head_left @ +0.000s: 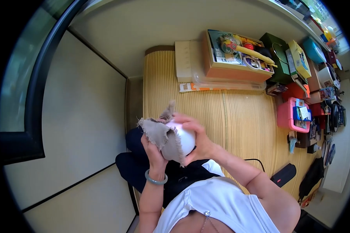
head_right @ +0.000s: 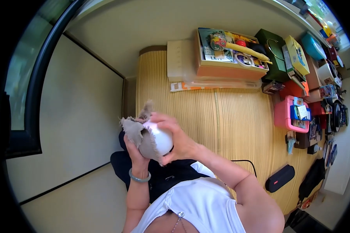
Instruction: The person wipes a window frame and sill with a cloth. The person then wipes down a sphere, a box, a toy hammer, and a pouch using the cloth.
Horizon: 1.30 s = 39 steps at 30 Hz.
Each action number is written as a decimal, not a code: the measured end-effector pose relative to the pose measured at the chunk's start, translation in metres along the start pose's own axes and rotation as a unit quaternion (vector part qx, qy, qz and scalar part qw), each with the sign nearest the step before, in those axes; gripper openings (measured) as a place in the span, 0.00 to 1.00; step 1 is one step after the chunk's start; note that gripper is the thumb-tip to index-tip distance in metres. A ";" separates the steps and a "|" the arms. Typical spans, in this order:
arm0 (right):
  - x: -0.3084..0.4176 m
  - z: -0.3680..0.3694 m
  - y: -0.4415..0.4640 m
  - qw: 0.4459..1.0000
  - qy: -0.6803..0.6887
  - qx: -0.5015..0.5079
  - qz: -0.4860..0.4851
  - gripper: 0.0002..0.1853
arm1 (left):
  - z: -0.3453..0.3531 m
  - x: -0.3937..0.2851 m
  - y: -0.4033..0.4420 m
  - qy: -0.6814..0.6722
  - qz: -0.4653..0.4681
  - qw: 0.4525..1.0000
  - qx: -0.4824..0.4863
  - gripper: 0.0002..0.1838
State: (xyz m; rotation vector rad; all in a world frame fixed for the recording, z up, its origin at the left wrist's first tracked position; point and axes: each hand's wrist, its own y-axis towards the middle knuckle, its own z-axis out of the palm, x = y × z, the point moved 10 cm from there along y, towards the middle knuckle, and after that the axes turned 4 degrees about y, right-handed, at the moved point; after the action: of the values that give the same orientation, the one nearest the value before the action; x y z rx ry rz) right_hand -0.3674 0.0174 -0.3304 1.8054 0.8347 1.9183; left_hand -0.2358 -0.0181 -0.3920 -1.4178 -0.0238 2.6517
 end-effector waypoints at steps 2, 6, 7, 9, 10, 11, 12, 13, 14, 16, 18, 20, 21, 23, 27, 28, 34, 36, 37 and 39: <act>-0.004 -0.008 -0.008 0.996 0.000 -0.085 0.024 0.52 | -0.019 0.016 -0.005 -0.008 -0.031 0.998 -0.049 0.18; -0.006 -0.005 -0.001 0.992 0.017 -0.043 0.116 0.52 | -0.024 0.029 -0.010 -0.082 -0.067 0.994 -0.030 0.27; -0.001 -0.009 0.002 0.992 0.018 -0.042 0.115 0.52 | -0.027 0.027 -0.011 -0.001 -0.067 0.998 -0.018 0.28; -0.001 -0.012 0.007 0.990 -0.018 -0.001 0.140 0.49 | 0.001 0.009 -0.004 -0.029 -0.073 0.994 0.071 0.31; -0.003 -0.014 0.009 0.990 -0.019 0.000 0.140 0.49 | 0.039 -0.025 -0.001 0.334 0.069 0.930 0.138 0.34; 0.003 -0.009 0.013 0.993 -0.044 0.041 0.102 0.47 | 0.046 -0.032 -0.003 0.332 0.052 0.932 0.134 0.36; 0.009 -0.003 0.015 0.992 -0.071 0.084 0.063 0.45 | 0.049 -0.033 -0.004 0.329 0.036 0.934 0.131 0.38; 0.016 0.002 0.018 0.993 -0.074 0.090 0.034 0.42 | 0.049 -0.033 -0.003 0.325 0.039 0.935 0.135 0.38; 0.019 0.002 0.023 0.992 -0.079 0.089 0.033 0.42 | 0.044 -0.034 -0.002 0.323 0.047 0.936 0.128 0.36; 0.029 0.014 0.027 0.983 -0.116 0.144 0.007 0.42 | 0.024 -0.024 -0.005 0.241 0.042 0.968 0.057 0.30; 0.023 0.016 0.018 0.981 -0.120 0.149 0.024 0.44 | 0.009 -0.015 -0.009 0.121 0.013 0.993 0.000 0.23; 0.029 0.020 0.013 0.980 -0.111 0.162 -0.019 0.45 | -0.008 -0.001 -0.012 0.081 -0.050 0.995 -0.040 0.21; 0.035 0.019 0.011 0.985 -0.096 0.141 -0.033 0.42 | -0.018 0.010 -0.009 0.030 -0.091 0.994 -0.059 0.19; 0.037 0.017 0.013 0.991 -0.068 0.115 -0.027 0.41 | -0.028 0.029 -0.012 -0.017 -0.160 0.985 -0.070 0.22; 0.018 -0.001 0.003 0.999 0.007 0.009 0.030 0.42 | 0.033 0.021 -0.020 -0.165 -0.210 0.963 0.020 0.30; 0.002 -0.012 -0.006 0.990 0.072 -0.069 0.096 0.44 | 0.030 0.029 -0.025 -0.118 -0.205 0.971 0.027 0.37; -0.023 -0.033 -0.023 0.979 -0.003 -0.168 0.118 0.49 | 0.040 0.038 -0.028 0.062 -0.170 0.983 0.037 0.38; -0.011 -0.040 -0.026 0.969 -0.177 -0.167 0.044 0.46 | 0.045 0.040 -0.026 0.052 -0.174 0.983 0.029 0.34; -0.015 -0.045 -0.027 0.968 -0.181 -0.169 0.043 0.46 | 0.042 0.046 -0.026 0.055 -0.182 0.982 0.018 0.33; -0.004 -0.046 -0.028 0.955 -0.249 -0.157 -0.032 0.43 | 0.039 0.052 -0.025 0.062 -0.184 0.981 0.007 0.29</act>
State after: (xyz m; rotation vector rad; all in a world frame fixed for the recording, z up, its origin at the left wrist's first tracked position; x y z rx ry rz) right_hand -0.4156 0.0281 -0.3512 1.9030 0.3835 1.3620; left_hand -0.2938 0.0146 -0.4109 -1.4149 -0.2307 2.2586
